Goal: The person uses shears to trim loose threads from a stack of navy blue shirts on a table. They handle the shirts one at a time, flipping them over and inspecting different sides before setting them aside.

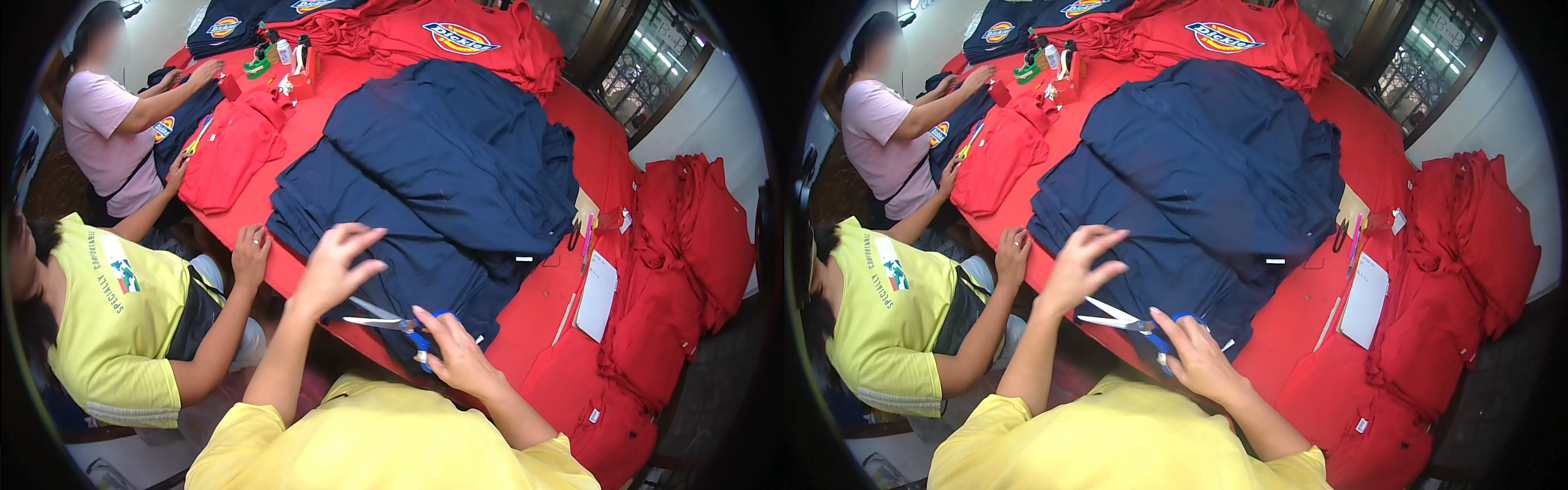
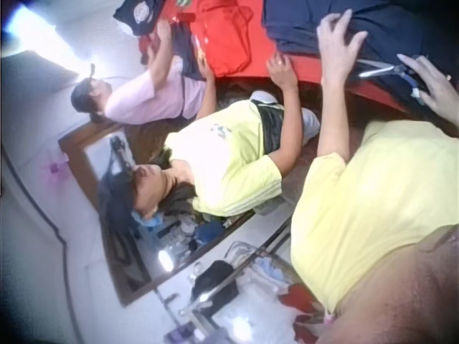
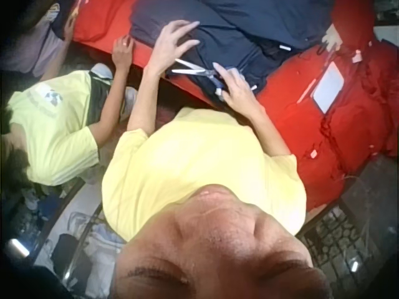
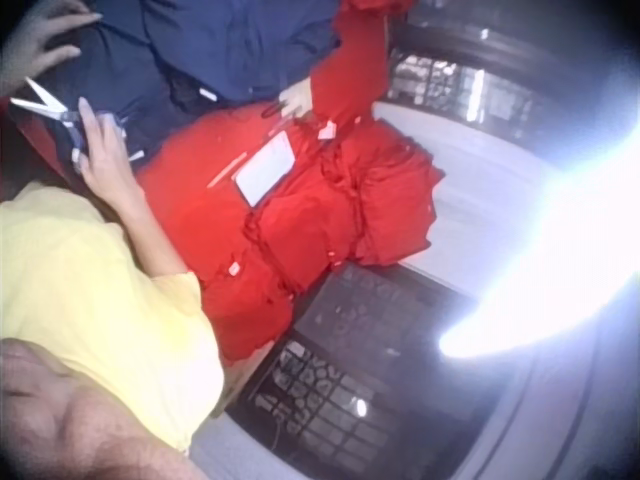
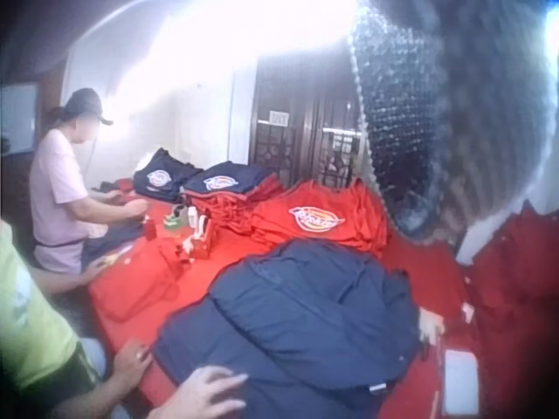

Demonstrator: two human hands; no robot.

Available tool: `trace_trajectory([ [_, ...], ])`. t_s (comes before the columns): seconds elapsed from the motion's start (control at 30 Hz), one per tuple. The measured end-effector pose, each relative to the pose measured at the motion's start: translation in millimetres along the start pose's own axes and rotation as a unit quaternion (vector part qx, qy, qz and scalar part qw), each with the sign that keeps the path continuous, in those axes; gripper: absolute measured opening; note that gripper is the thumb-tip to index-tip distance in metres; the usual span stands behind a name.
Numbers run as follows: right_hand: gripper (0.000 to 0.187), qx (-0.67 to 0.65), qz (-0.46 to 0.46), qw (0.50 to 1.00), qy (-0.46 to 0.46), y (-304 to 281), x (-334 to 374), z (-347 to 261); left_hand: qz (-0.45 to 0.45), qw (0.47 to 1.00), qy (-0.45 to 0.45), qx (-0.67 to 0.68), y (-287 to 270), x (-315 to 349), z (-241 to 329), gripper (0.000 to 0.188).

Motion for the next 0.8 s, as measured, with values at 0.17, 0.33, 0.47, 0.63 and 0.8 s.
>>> trace_trajectory([
  [0.17, 0.061, 0.019, -0.046, 0.998, -0.041, 14.6, -8.8, 11.2, -0.116, 0.992, -0.025, 0.038, 49.8, 31.7, -7.3, 0.017],
  [0.33, 0.058, -0.239, -0.126, 0.962, 0.047, -30.7, -42.3, 22.0, -0.287, 0.924, -0.152, 0.2, 56.1, 112.1, -22.8, 0.013],
  [0.47, 0.033, -0.303, 0.195, 0.93, -0.075, -162.3, -103.1, 23.2, -0.381, 0.889, -0.219, 0.127, 73.7, 169.9, -26.4, 0.017],
  [0.63, 0.044, 0.103, 0.577, 0.801, 0.122, -311.3, 17.8, 160.6, -0.347, 0.905, -0.236, 0.065, 76.6, 193.9, -15.8, 0.031],
  [0.8, 0.051, 0.216, 0.483, 0.831, 0.17, -209.7, 41.0, 241.2, -0.084, 0.956, -0.277, 0.043, 51.5, 151.8, 1.0, 0.034],
])
Point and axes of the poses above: each hand's wrist, its own x-axis away from the middle knuckle, its own y-axis out of the palm, z = x × y, the point moved 10 cm from there along -x, towards the middle knuckle, and after that the axes turned 8 degrees about -z, right-handed, at the moved point
